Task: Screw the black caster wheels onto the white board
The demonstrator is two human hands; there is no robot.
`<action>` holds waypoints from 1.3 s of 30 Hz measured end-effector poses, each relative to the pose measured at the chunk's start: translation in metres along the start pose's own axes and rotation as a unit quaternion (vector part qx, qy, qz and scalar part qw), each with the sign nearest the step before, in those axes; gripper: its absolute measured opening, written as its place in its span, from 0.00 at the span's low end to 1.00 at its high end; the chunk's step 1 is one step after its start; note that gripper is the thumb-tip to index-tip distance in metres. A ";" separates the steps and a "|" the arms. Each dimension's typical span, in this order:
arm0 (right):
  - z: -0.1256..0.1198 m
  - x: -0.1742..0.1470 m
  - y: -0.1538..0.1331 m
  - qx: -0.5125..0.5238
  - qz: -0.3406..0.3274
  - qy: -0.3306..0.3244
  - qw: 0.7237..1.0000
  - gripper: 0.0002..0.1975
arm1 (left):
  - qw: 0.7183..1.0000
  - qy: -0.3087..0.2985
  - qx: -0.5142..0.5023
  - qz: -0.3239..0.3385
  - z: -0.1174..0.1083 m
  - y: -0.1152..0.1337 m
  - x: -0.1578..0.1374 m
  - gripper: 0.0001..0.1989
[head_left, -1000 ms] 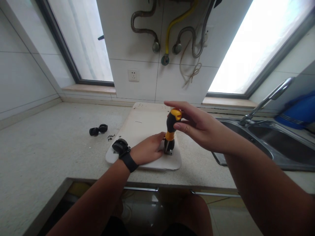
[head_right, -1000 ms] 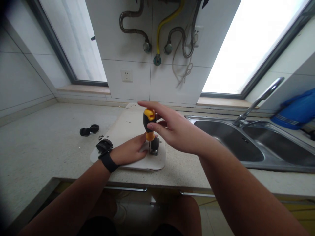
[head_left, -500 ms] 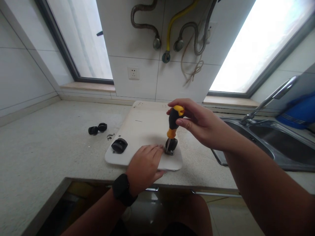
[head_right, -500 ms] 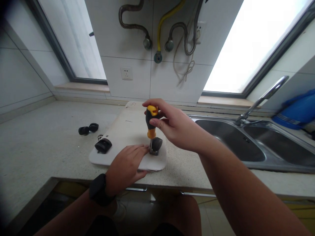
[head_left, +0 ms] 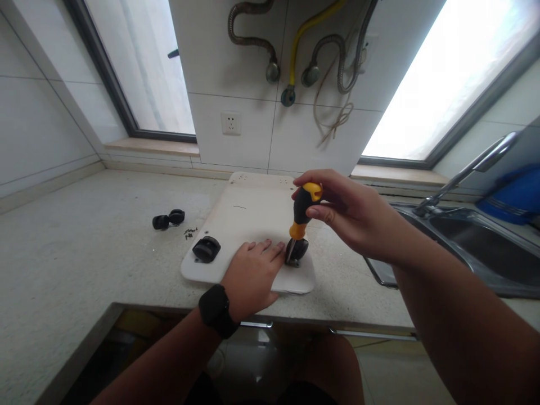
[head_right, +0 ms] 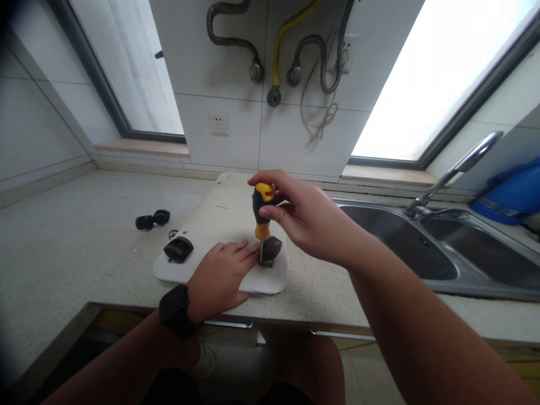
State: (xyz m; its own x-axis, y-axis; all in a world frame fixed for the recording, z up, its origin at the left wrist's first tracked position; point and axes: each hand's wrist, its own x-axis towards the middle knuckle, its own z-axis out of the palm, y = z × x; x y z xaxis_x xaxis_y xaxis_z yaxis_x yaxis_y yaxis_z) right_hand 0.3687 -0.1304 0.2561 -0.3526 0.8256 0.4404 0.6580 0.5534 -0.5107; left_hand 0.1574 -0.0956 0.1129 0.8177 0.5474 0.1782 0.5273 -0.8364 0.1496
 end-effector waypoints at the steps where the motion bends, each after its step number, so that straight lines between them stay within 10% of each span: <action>1: 0.001 0.000 -0.002 -0.012 0.003 0.003 1.000 0.17 | 1.000 0.001 -0.001 -0.001 0.000 0.000 0.000 0.38; 13: 0.016 0.004 -0.013 -0.210 0.076 0.150 0.963 0.21 | 1.000 0.010 -0.010 -0.009 0.001 0.000 0.000 0.39; 21: 0.001 0.006 -0.006 0.028 -0.011 -0.074 0.997 0.30 | 1.000 0.017 -0.018 -0.012 0.002 0.001 0.000 0.39; 32: 0.015 0.016 -0.015 -0.212 0.046 0.119 0.969 0.21 | 1.000 0.013 -0.017 -0.016 0.001 0.001 0.001 0.37; 39: 0.000 0.011 -0.016 -0.037 0.010 -0.047 0.998 0.31 | 1.000 0.020 -0.017 -0.012 0.001 0.001 0.000 0.38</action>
State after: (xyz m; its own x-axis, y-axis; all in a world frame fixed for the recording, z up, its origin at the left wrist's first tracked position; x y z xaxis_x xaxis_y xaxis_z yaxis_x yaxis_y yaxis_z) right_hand 0.3546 -0.1298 0.2695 -0.3983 0.8447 0.3576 0.7111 0.5306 -0.4613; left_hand 0.1587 -0.0967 0.1121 0.7942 0.5694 0.2124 0.5388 -0.8214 0.1873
